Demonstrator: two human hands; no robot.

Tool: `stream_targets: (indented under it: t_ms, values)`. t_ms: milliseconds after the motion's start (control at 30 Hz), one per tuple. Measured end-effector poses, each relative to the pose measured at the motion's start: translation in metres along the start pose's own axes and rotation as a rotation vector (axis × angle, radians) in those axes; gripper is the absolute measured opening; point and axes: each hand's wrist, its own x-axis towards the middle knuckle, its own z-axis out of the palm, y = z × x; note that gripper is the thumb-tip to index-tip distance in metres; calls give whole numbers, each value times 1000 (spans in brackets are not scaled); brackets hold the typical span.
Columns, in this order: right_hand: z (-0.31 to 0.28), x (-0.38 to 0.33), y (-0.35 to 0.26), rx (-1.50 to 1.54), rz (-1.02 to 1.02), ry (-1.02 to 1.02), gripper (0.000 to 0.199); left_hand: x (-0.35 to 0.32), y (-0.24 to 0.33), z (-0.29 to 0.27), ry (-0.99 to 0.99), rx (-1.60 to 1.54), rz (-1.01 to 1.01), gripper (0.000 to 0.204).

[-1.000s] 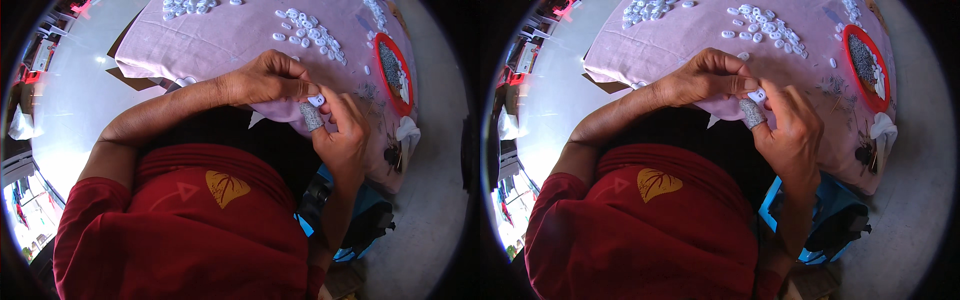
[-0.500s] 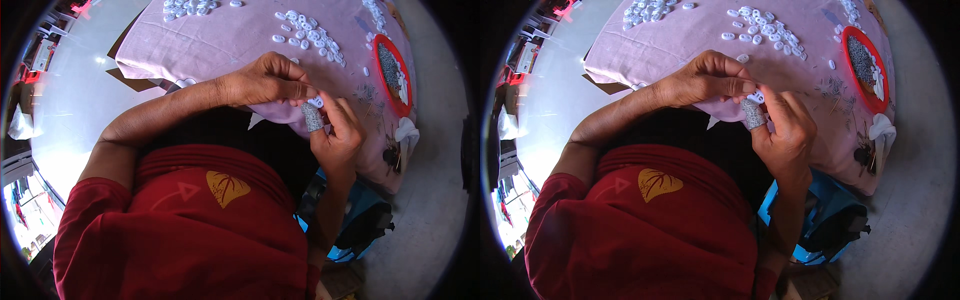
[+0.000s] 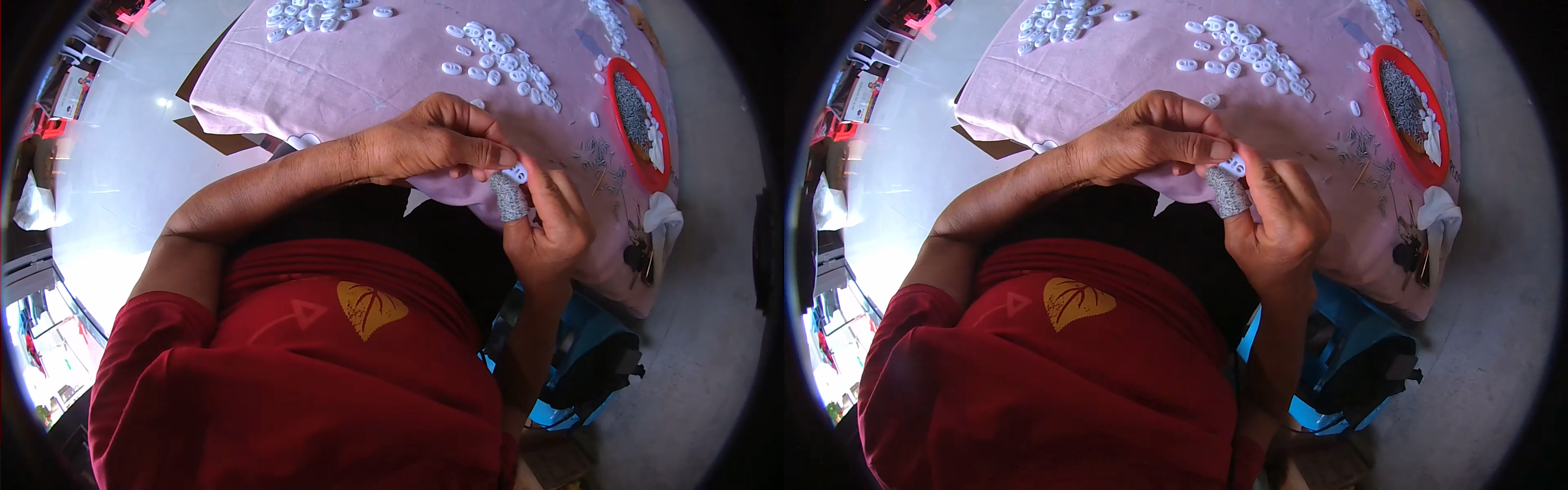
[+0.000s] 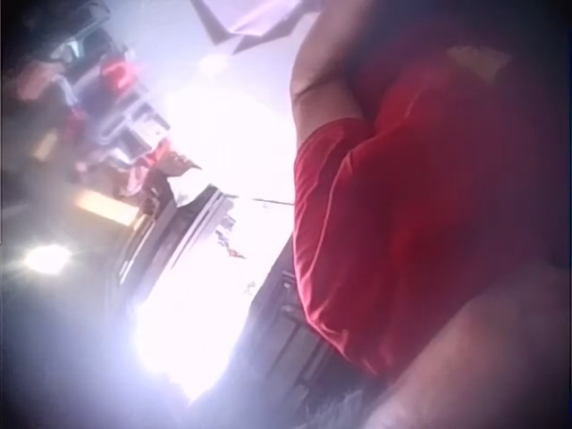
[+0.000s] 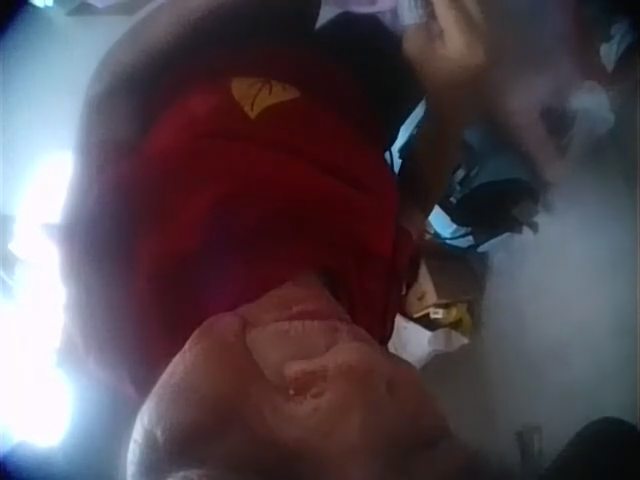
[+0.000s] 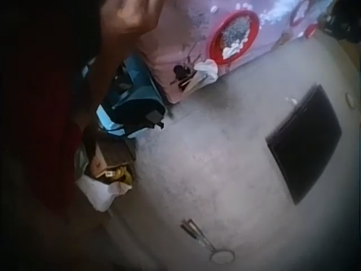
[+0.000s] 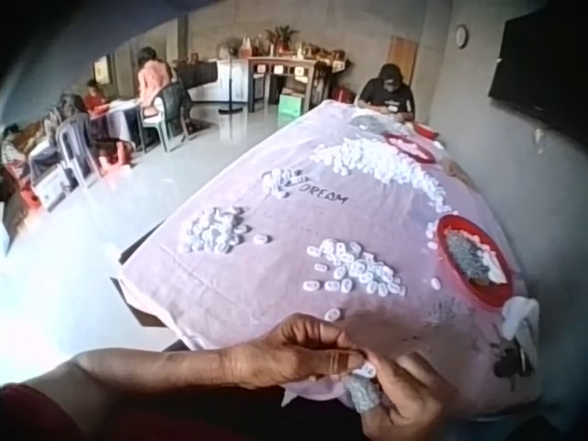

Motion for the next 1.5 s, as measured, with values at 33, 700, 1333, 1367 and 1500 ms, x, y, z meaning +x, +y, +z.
stream_targets:
  t_ms: [33,700,1333,1367,1500]
  values:
    - [1,1,0,-4,24,-32,28,0,-1,-4,2,6,2,16]
    - [-31,-36,74,-489,248,27,27,-1,38,-75,579,1194,442,20]
    - [-31,1,59,-403,222,-229,23,40,-17,-22,282,1157,575,20]
    - [-30,1,59,-413,251,-247,21,39,-17,-22,308,1154,555,20]
    - [-23,-6,63,-479,246,-207,20,38,-16,-22,365,1186,549,23]
